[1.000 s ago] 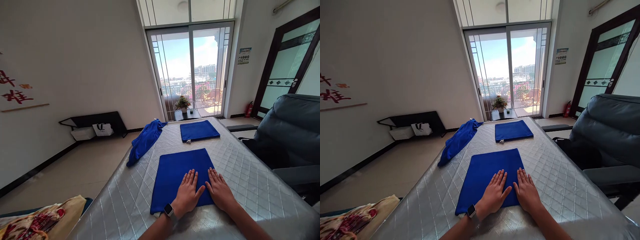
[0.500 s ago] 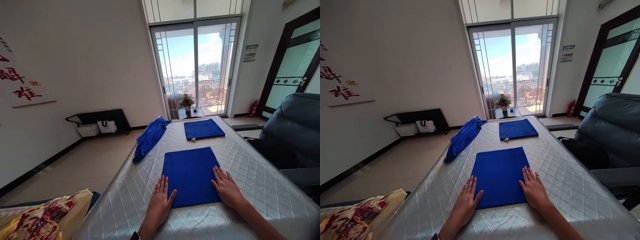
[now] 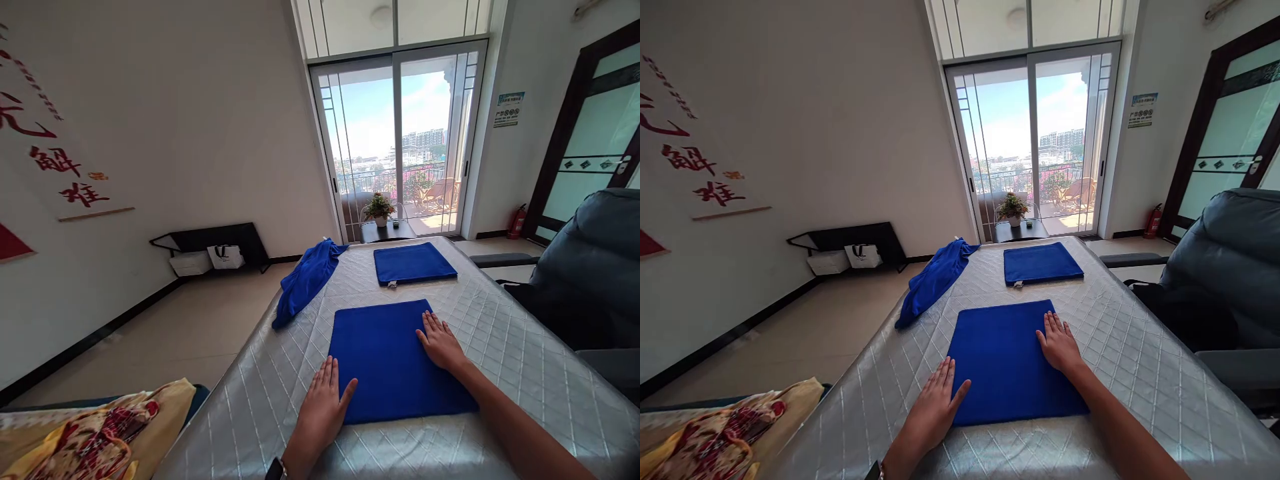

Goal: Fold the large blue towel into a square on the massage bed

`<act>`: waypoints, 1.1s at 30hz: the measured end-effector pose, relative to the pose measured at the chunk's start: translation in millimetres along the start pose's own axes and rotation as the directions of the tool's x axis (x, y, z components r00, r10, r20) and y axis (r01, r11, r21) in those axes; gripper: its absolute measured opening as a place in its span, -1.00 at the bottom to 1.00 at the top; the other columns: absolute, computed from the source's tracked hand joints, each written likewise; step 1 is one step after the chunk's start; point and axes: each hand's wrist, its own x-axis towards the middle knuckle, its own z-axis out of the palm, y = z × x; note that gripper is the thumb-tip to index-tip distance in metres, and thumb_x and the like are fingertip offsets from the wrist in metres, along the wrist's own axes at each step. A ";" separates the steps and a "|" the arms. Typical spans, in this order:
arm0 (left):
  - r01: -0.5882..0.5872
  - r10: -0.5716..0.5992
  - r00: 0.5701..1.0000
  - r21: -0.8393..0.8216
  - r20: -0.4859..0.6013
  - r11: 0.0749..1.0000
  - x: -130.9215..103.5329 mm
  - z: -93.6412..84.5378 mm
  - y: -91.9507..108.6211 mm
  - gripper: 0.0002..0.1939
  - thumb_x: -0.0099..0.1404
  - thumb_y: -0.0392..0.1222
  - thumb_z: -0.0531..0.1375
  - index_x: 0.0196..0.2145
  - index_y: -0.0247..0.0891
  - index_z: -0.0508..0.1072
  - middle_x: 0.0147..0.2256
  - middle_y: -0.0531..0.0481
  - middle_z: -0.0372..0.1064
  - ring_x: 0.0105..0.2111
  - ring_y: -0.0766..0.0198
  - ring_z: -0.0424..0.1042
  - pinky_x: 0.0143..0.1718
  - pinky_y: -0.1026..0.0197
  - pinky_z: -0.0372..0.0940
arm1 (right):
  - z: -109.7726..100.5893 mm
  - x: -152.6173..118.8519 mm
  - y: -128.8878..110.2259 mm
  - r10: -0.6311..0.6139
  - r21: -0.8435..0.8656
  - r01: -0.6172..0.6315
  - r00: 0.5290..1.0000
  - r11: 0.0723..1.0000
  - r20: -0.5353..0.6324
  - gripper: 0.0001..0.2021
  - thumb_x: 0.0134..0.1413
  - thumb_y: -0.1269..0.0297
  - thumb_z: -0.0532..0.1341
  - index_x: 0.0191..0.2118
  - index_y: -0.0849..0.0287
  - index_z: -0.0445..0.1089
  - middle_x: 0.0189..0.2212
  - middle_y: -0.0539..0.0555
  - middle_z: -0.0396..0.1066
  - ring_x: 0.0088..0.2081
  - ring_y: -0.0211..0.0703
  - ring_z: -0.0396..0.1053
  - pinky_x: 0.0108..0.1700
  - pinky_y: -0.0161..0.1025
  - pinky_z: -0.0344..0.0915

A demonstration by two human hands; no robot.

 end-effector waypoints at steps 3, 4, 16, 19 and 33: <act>-0.028 0.028 0.998 0.011 -0.050 1.000 25.4 -10.5 30.1 -0.11 0.45 0.37 -0.25 0.41 -0.39 0.11 0.41 -0.27 -0.01 0.41 -0.07 0.00 0.38 -0.16 0.04 | 6.3 0.2 3.3 -0.008 0.004 0.008 1.000 1.000 -0.007 -0.29 0.42 0.02 -0.26 0.49 0.40 -0.22 0.50 0.15 -0.30 0.49 -0.07 -0.35 0.46 0.00 -0.35; -0.068 0.068 0.996 0.005 -0.055 0.998 36.4 -14.4 45.9 -0.11 0.46 0.36 -0.26 0.41 -0.41 0.11 0.41 -0.28 -0.01 0.41 -0.06 0.00 0.39 -0.15 0.04 | 6.7 -0.1 3.9 -0.010 0.013 0.010 1.000 1.000 -0.007 -0.29 0.42 0.01 -0.26 0.49 0.40 -0.22 0.50 0.15 -0.31 0.49 -0.08 -0.36 0.46 0.00 -0.36; -0.226 0.229 0.973 -0.076 0.027 0.971 122.5 -4.0 121.4 -0.14 0.49 0.29 -0.35 0.43 -0.45 0.03 0.44 -0.24 -0.13 0.45 0.05 -0.15 0.44 -0.08 -0.11 | 1.8 -0.5 2.9 0.003 0.051 -0.003 1.000 0.999 -0.010 -0.29 0.42 0.00 -0.25 0.49 0.39 -0.23 0.49 0.16 -0.31 0.49 -0.07 -0.36 0.46 -0.01 -0.36; -0.140 0.141 0.990 -0.024 0.032 0.990 123.6 -4.0 75.7 -0.12 0.48 0.32 -0.32 0.43 -0.44 0.02 0.44 -0.25 -0.14 0.45 0.03 -0.15 0.43 -0.09 -0.11 | 2.0 0.5 3.0 0.010 0.064 -0.010 1.000 0.998 -0.001 -0.28 0.42 -0.02 -0.27 0.49 0.37 -0.25 0.50 0.13 -0.33 0.49 -0.10 -0.38 0.46 -0.02 -0.38; 0.031 -0.032 0.997 -0.009 -0.076 0.999 128.0 12.2 3.9 -0.08 0.47 0.34 -0.30 0.41 -0.53 0.04 0.43 -0.37 -0.11 0.44 -0.03 -0.09 0.41 -0.07 -0.04 | -15.0 33.2 -2.2 -0.002 -0.049 0.004 0.999 0.999 0.037 -0.30 0.42 0.04 -0.26 0.48 0.42 -0.17 0.49 0.18 -0.27 0.49 -0.04 -0.33 0.45 0.03 -0.33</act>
